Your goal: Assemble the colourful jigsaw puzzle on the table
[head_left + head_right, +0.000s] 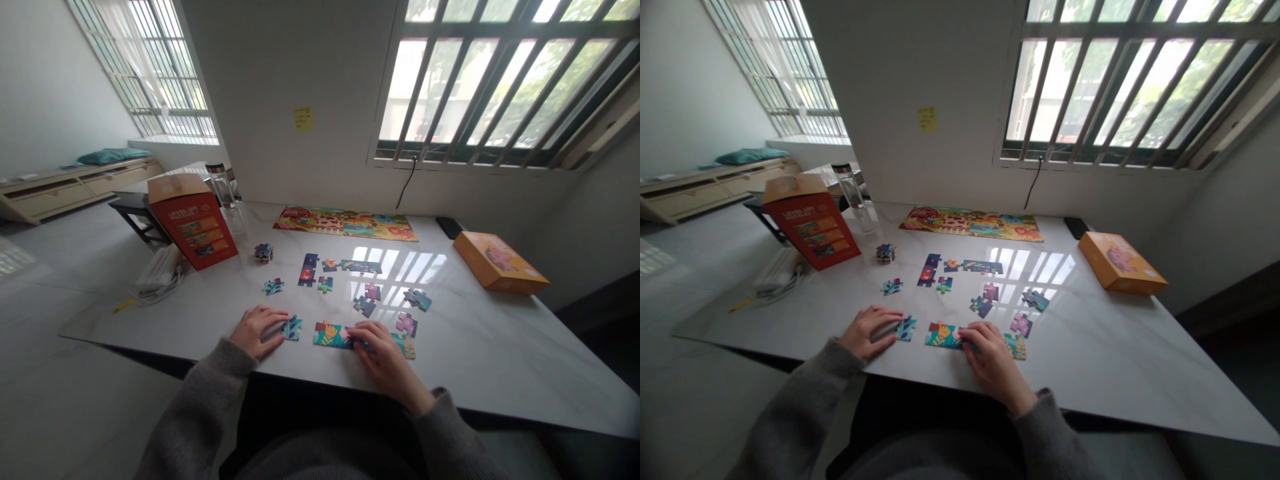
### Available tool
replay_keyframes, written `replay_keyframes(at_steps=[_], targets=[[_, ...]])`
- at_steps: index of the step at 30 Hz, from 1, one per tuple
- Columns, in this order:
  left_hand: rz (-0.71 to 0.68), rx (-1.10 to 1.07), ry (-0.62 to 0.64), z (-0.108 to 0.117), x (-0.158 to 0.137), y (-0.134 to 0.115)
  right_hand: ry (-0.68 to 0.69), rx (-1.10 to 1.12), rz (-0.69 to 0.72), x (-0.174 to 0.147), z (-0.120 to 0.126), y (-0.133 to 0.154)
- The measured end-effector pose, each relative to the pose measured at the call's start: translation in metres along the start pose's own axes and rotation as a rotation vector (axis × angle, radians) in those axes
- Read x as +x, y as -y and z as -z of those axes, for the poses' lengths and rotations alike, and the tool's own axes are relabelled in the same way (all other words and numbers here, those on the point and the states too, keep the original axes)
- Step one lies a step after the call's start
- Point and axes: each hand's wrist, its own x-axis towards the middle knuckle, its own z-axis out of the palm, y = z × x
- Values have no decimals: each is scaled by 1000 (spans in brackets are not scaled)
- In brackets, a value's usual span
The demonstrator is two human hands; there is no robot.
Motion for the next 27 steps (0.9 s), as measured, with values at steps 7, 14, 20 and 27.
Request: replay_keyframes(at_steps=[7,14,20,27], targets=[[-2,27,0,-1,-1,2,12,-4,-1,0,1,0],[-7,38,-3,0,-1,3,9,-126,64,-11,7,2],[11,31,-25,2,0,-2,-100,-366,-89,-30,45,-40],[51,11,-53,1,0,-3,-143,-494,-309,-28,95,-109]])
